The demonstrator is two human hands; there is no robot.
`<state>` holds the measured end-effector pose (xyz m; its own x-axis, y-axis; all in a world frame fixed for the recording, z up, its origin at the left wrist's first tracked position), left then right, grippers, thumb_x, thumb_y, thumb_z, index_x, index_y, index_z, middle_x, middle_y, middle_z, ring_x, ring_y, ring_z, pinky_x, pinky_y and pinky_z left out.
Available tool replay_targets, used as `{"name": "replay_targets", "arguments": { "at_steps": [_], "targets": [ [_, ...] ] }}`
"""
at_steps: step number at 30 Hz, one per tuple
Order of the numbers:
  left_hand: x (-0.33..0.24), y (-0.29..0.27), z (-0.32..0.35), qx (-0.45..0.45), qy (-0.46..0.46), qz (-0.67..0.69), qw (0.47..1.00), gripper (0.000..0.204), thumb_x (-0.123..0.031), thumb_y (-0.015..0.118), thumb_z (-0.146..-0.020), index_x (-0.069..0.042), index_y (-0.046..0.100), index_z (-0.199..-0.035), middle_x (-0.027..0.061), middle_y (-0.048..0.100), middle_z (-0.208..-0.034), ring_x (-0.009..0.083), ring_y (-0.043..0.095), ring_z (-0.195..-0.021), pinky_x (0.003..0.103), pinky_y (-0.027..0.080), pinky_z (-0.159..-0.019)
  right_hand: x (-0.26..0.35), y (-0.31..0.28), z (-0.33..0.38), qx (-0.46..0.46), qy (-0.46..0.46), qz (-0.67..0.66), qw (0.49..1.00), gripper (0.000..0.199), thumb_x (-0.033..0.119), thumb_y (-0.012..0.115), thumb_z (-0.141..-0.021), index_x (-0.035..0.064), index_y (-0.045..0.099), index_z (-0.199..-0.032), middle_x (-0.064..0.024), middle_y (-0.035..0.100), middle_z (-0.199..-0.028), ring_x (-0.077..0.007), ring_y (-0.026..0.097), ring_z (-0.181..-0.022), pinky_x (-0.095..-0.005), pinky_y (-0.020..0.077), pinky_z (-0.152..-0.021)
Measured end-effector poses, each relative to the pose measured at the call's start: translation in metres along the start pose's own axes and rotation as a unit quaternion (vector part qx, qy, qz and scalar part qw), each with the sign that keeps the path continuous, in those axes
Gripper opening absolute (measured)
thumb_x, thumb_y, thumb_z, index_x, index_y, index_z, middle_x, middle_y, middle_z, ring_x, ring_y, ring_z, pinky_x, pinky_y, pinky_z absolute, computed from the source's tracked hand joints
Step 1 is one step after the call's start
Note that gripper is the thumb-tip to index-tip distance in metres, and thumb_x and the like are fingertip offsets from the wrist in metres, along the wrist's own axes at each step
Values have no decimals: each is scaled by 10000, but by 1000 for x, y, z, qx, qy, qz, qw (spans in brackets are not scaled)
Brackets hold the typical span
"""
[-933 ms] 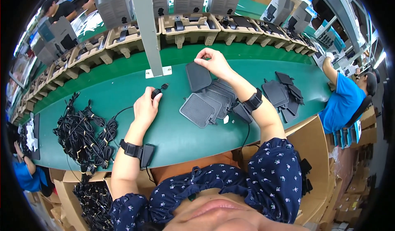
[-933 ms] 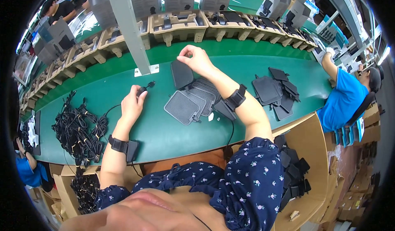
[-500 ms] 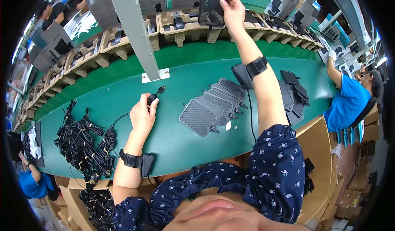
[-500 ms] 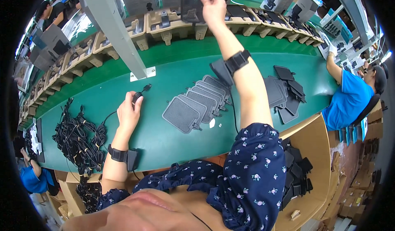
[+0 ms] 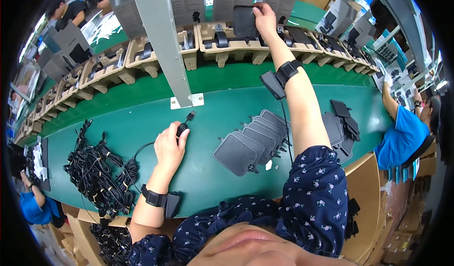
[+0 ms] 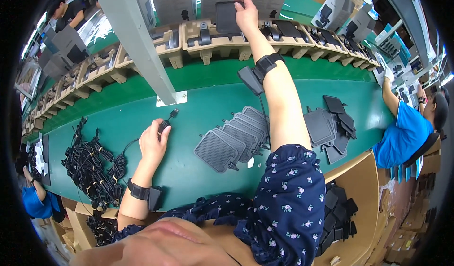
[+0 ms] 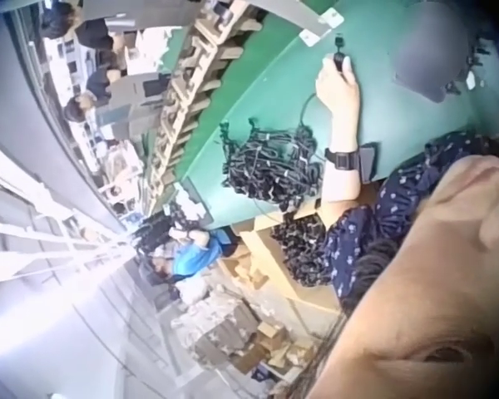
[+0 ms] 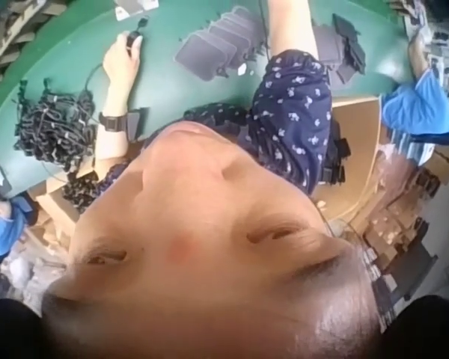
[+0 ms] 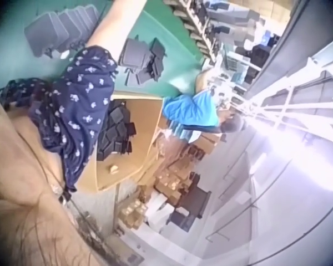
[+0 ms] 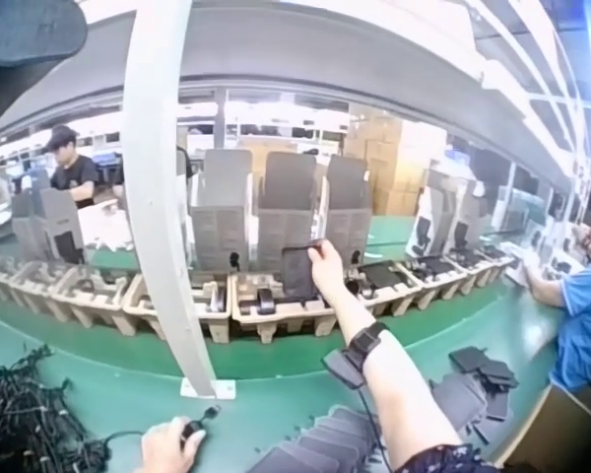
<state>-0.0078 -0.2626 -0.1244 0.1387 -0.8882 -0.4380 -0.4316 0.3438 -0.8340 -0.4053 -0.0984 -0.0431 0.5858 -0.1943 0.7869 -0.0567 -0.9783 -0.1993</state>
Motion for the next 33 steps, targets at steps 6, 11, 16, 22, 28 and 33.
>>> {"name": "replay_targets", "arguments": {
  "at_steps": [6,11,16,22,28,33],
  "targets": [
    [3,2,0,-21,24,2,999,221,-226,618,-813,-70,533,-945,69,593,-711,245,575,-615,353,449,-604,-20,29,27,81,-92,386,914,260,295,497,-873,190,593,-1091,-179,549,-1020,-350,499,-1000,-426,416,-853],
    [0,2,-2,-3,16,13,1000,220,-238,619,-810,-81,532,-938,69,600,-734,246,583,-657,357,444,-621,-7,27,41,40,-189,522,831,295,285,504,-850,193,579,-1120,-135,500,-1051,-302,448,-1032,-447,362,-877],
    [12,-2,1,-10,3,45,999,215,-225,634,-792,-87,537,-925,61,588,-734,248,570,-694,366,429,-631,73,47,103,25,-337,300,892,201,205,553,-798,117,592,-973,-101,526,-990,-277,499,-947,-431,372,-822],
    [-5,-18,1,-52,101,67,991,214,-156,666,-746,-69,550,-904,58,552,-731,253,521,-705,373,416,-632,184,42,232,362,-441,148,808,307,287,570,-814,84,568,-1045,-81,606,-914,-255,570,-870,-382,415,-753],
    [-12,-19,11,-116,143,191,964,413,-63,686,-707,-30,475,-1061,128,555,-905,291,564,-766,373,455,-653,179,27,272,464,-323,216,796,416,295,521,-858,92,477,-1218,-103,630,-859,-265,600,-832,-377,416,-789],
    [21,-23,2,-42,-31,129,990,240,-177,611,-824,-28,559,-1004,77,613,-709,236,585,-600,340,458,-561,205,-5,243,264,-327,192,887,188,243,622,-800,101,614,-922,-51,612,-755,-222,568,-685,-328,414,-642]
  ]
}}
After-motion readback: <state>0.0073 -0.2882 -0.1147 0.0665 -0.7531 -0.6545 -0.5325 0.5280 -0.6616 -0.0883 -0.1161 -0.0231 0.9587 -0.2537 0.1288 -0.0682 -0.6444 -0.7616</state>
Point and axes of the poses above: each hand's wrist, its own z-axis away from the middle knuckle, its own y-axis out of the palm, x = y × z, the point moved 3 cm from there along -z, towards the middle knuckle
